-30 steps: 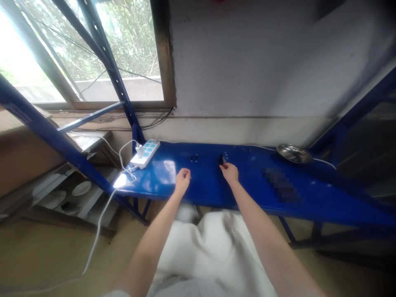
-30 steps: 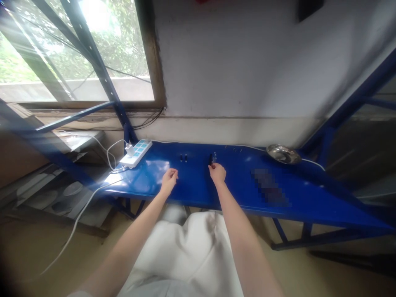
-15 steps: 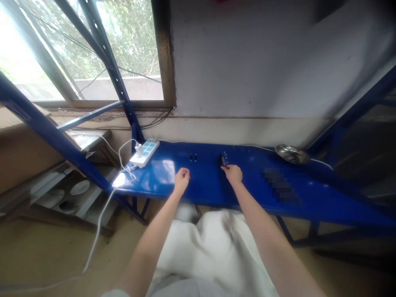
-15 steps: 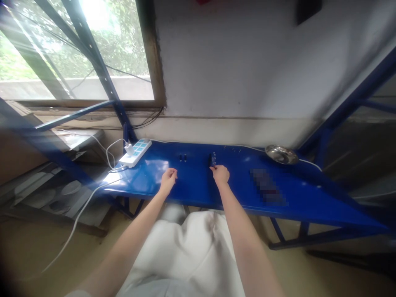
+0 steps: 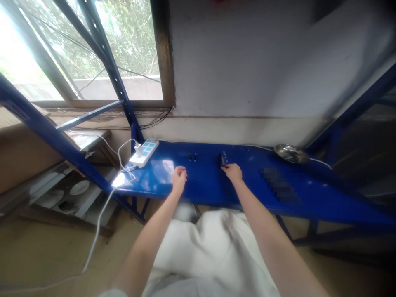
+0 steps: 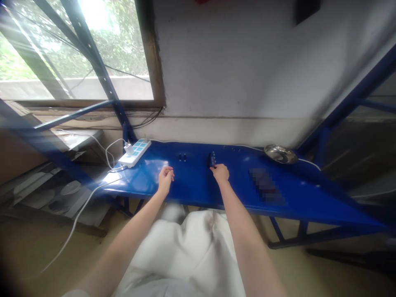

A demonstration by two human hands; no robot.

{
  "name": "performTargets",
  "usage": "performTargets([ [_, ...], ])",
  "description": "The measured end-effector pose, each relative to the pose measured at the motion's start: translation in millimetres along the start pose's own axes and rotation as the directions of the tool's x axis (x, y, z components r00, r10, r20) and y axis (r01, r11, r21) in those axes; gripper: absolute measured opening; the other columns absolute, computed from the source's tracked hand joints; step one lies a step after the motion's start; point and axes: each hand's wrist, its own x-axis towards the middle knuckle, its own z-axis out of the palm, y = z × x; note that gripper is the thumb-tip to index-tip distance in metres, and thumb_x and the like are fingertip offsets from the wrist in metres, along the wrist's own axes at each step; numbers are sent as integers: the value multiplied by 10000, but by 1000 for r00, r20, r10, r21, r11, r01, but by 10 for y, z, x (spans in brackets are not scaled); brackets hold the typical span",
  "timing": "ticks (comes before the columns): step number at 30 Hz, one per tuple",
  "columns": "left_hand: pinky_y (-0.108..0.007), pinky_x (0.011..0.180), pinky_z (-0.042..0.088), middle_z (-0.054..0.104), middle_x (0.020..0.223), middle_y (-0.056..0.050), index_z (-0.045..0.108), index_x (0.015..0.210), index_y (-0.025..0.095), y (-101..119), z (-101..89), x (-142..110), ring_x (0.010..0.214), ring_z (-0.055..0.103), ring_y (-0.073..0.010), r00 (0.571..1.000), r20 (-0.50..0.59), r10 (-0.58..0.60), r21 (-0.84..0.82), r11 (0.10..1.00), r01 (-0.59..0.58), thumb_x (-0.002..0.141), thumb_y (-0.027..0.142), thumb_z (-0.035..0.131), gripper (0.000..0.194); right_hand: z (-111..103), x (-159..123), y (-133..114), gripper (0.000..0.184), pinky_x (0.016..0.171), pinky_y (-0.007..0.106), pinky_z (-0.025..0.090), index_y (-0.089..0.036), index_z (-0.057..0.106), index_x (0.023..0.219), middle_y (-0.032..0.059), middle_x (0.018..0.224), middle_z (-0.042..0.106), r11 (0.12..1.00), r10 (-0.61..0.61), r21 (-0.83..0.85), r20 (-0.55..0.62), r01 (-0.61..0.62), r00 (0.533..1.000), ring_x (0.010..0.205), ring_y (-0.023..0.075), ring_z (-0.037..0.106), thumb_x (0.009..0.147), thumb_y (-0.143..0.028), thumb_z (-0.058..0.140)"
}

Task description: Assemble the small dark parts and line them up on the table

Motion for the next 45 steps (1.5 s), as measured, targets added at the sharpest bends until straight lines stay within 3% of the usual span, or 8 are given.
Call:
performTargets([
  [8,-243,602,442,598,796,-35,432,1186,174,255,30,382,574,539,-111,999,10,41,279,960,-42,777,136,384,414,-123,-59,116,336,601,247,464,-139,695,933,107,935,688,996,-66,54,20,65,998,783,214,646,676,-346,632],
  [12,-311,753,437,592,1022,-133,415,1276,184,451,116,695,879,589,-217,972,185,144,613,756,-228,837,199,379,442,-281,-238,3,303,643,258,466,-156,706,886,97,918,692,994,-63,88,10,62,998,802,217,644,685,-365,618],
  [17,-351,780,427,529,1143,-153,323,1358,243,471,215,844,940,586,-270,906,420,46,800,453,-394,841,183,365,522,-446,-492,-278,290,692,263,471,-175,699,875,71,884,694,947,-187,254,-52,194,981,819,194,638,736,-384,554],
  [24,-316,768,432,528,1143,-150,403,1279,209,293,280,913,934,590,-247,893,448,-33,837,366,-407,817,120,398,471,-542,-712,-559,270,694,294,481,-184,688,829,53,790,693,881,-312,354,-61,313,948,754,185,631,752,-382,522],
  [31,-311,745,428,621,901,-138,550,992,162,162,200,906,833,608,-229,935,351,45,834,439,-334,862,195,374,221,-493,-804,-669,267,669,305,483,-184,681,819,48,771,688,844,-369,410,-26,347,929,700,172,622,753,-384,517],
  [34,-294,701,440,637,860,-114,564,951,174,146,115,857,776,612,-208,976,204,74,774,598,-207,828,169,421,189,-460,-813,-667,271,669,302,480,-189,676,819,42,775,683,839,-375,420,-13,346,927,694,162,616,761,-396,509],
  [39,-245,544,445,646,828,-55,540,965,166,371,130,617,459,538,-93,997,53,56,270,960,-69,839,184,395,193,-409,-839,-730,298,618,271,473,-182,617,884,49,824,666,791,-306,540,-58,288,950,649,137,597,776,-433,499],
  [45,-208,512,434,653,856,-61,535,985,161,863,276,42,478,563,-73,952,217,215,-107,975,-196,834,343,466,247,-369,-982,-907,495,500,229,402,-187,493,698,-9,573,545,704,-250,667,-91,246,964,481,105,499,788,-649,339],
])
